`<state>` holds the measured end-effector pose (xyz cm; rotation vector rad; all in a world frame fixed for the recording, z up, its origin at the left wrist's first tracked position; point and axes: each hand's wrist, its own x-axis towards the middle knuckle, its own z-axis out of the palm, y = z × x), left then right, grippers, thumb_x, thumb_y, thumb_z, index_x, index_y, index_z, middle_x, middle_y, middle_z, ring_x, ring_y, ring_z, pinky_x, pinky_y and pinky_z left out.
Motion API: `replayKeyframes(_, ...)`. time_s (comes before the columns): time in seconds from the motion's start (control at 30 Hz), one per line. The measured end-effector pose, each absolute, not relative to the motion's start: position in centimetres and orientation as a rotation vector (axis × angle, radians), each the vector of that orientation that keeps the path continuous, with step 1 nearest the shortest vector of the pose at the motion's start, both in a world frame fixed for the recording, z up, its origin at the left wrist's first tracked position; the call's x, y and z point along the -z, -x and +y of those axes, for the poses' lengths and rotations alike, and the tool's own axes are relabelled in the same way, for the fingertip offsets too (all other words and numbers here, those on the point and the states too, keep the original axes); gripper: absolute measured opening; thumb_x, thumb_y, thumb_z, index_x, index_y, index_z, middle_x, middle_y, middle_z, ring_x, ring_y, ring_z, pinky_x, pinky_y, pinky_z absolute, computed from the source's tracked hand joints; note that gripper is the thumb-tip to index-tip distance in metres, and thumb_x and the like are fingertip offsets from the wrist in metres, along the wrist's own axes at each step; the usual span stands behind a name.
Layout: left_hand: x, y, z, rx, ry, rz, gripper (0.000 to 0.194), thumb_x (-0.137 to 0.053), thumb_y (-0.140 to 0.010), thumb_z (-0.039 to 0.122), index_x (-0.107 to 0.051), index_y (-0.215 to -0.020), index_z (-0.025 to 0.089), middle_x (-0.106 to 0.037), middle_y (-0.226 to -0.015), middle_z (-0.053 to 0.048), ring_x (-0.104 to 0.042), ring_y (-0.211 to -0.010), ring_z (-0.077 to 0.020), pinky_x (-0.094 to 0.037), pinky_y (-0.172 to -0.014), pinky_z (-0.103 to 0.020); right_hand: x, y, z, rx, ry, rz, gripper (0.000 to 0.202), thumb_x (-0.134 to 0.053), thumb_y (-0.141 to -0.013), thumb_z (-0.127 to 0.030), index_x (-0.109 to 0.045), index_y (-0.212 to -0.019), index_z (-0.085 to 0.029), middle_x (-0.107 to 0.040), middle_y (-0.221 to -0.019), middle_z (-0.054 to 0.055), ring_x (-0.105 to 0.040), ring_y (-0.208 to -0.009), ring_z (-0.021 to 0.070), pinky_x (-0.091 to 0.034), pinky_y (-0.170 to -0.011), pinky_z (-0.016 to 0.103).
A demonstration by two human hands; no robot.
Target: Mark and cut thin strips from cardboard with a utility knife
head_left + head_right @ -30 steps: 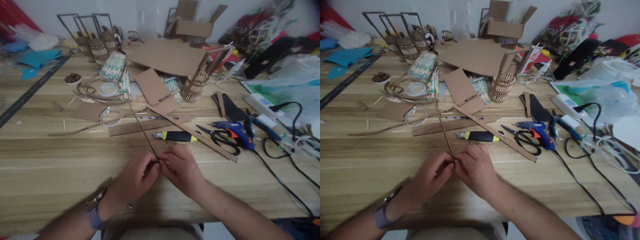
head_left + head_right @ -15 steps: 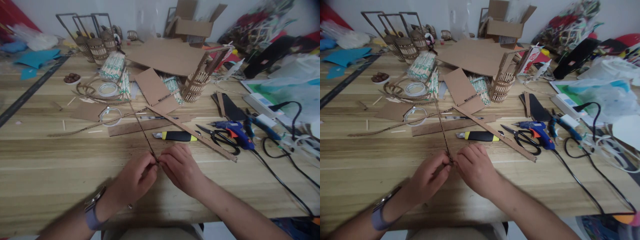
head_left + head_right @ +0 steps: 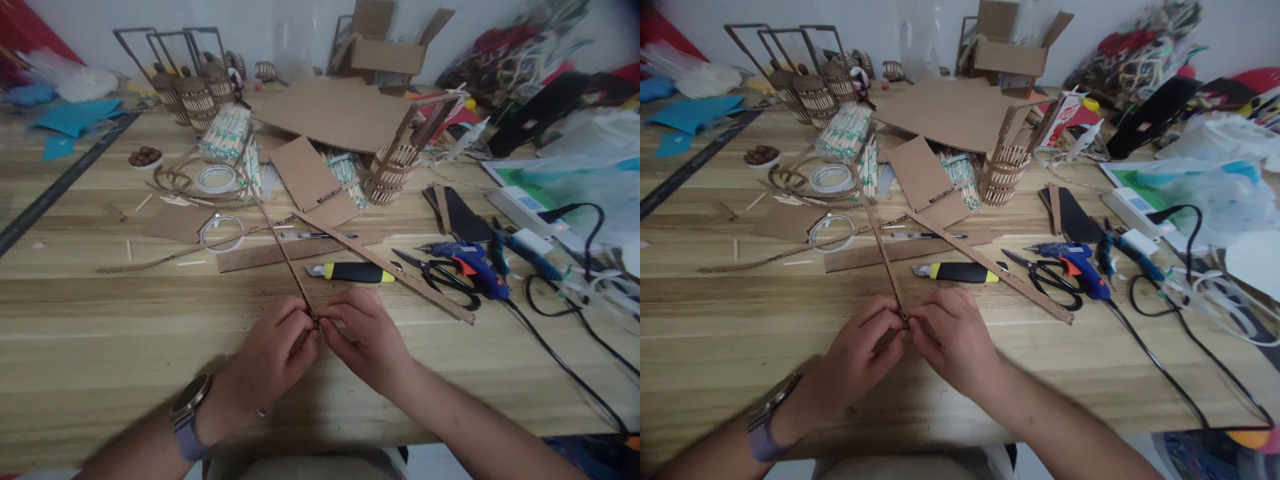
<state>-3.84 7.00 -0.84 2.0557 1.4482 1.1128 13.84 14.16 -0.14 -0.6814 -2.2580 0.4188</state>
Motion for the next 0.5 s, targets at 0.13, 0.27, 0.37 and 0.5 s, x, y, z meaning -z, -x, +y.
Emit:
replayKeyframes(0.13, 1.05, 3.70, 7.09, -1.090, -2.128, 1.459, 0.015, -0.047, -0.096, 0.010, -0.053, -0.086, 0.020, -0.056, -0.094, -0.003, -0.056, -0.086, -0.0156, -0.048, -0.077, -0.026, 0.27, -13.84, 14.23, -0.444, 0.692, -2.284, 0.015, -0.056, -0.095, -0.018, -0.066, -0.084, -0.021, -0.069, -0.081, 0.002, -0.064, -0.075, 0.0175, -0.047, -0.071, 0.034)
replayKeyframes(0.27, 0.87, 3.60, 7.21, -1.087, -2.117, 1.453, 0.016, -0.047, -0.094, 0.009, -0.053, -0.084, 0.020, -0.056, -0.091, -0.002, -0.056, -0.083, -0.0149, -0.047, -0.075, -0.025, 0.29, -13.83, 14.31, -0.481, 0.699, -2.304, 0.018, -0.054, -0.097, -0.018, -0.065, -0.083, -0.021, -0.068, -0.079, 0.002, -0.064, -0.075, 0.0171, -0.047, -0.072, 0.033)
replayKeyframes(0.37, 0.77, 3.59, 7.17, -1.099, -2.054, 1.442, 0.016, -0.047, -0.093, 0.008, -0.052, -0.084, 0.020, -0.056, -0.091, -0.001, -0.056, -0.083, -0.0144, -0.046, -0.075, -0.024, 0.27, -13.77, 14.28, -0.460, 0.711, -2.323, 0.020, -0.053, -0.098, -0.018, -0.062, -0.081, -0.021, -0.067, -0.078, 0.002, -0.063, -0.074, 0.0172, -0.046, -0.071, 0.033)
replayKeyframes(0.5, 0.61, 3.70, 7.16, -1.113, -1.918, 1.418, 0.015, -0.048, -0.092, 0.010, -0.052, -0.083, 0.021, -0.057, -0.092, -0.001, -0.057, -0.084, -0.0143, -0.047, -0.076, -0.025, 0.11, -13.73, 14.26, -0.330, 0.687, -2.354, 0.017, -0.053, -0.096, -0.016, -0.061, -0.082, -0.020, -0.066, -0.079, 0.002, -0.062, -0.076, 0.0175, -0.045, -0.074, 0.035)
